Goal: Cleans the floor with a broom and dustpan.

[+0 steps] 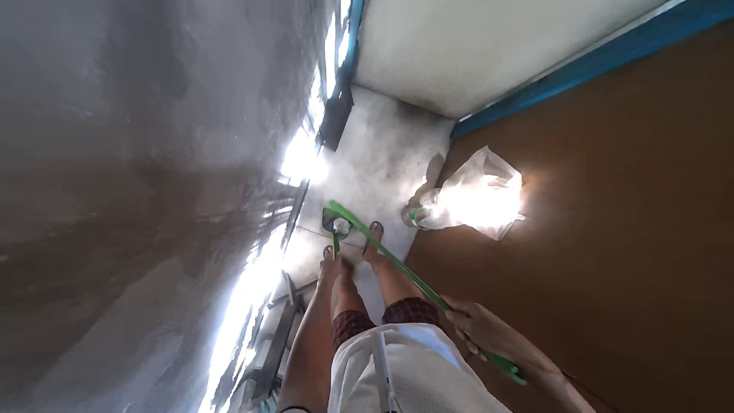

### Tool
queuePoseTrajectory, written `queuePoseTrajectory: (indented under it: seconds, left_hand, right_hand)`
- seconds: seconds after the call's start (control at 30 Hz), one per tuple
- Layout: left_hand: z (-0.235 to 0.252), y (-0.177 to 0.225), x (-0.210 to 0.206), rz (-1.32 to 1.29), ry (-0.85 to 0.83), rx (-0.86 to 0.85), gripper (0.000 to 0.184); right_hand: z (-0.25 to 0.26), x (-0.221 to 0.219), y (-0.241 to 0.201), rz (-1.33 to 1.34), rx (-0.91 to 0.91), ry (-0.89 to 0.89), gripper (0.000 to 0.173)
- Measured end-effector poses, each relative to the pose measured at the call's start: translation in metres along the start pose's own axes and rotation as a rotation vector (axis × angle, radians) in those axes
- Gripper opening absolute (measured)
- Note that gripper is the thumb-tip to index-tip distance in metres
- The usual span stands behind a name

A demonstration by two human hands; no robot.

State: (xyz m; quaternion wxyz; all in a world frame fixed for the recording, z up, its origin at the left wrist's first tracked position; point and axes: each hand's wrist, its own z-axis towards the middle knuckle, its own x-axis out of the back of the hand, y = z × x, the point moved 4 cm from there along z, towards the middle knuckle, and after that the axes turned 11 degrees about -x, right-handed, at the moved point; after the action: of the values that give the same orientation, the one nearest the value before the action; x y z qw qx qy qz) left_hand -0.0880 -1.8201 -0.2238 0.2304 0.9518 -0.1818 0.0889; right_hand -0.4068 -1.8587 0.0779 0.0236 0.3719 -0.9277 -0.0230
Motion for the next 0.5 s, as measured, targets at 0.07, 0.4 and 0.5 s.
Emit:
queuePoseTrajectory:
  seconds: [0.07,0.4,0.5]
  left_hand:
    - [-0.013,0.004,0.012,0.039,0.028,-0.018,0.063]
    - [-0.061,0.019,0.069,0.236,0.387,-0.064,0.045]
    - [-0.083,0.072,0.079,0.175,0.594,-0.172,0.037]
  right_hand:
    - [-0.008,0.007,0.008,0.042,0.031,0.014,0.049]
    - [0.012,0.078,0.007,0.536,0.134,0.006,0.044]
    - [0.015,0.111,-0.002,0.575,0.173,0.005,0.036]
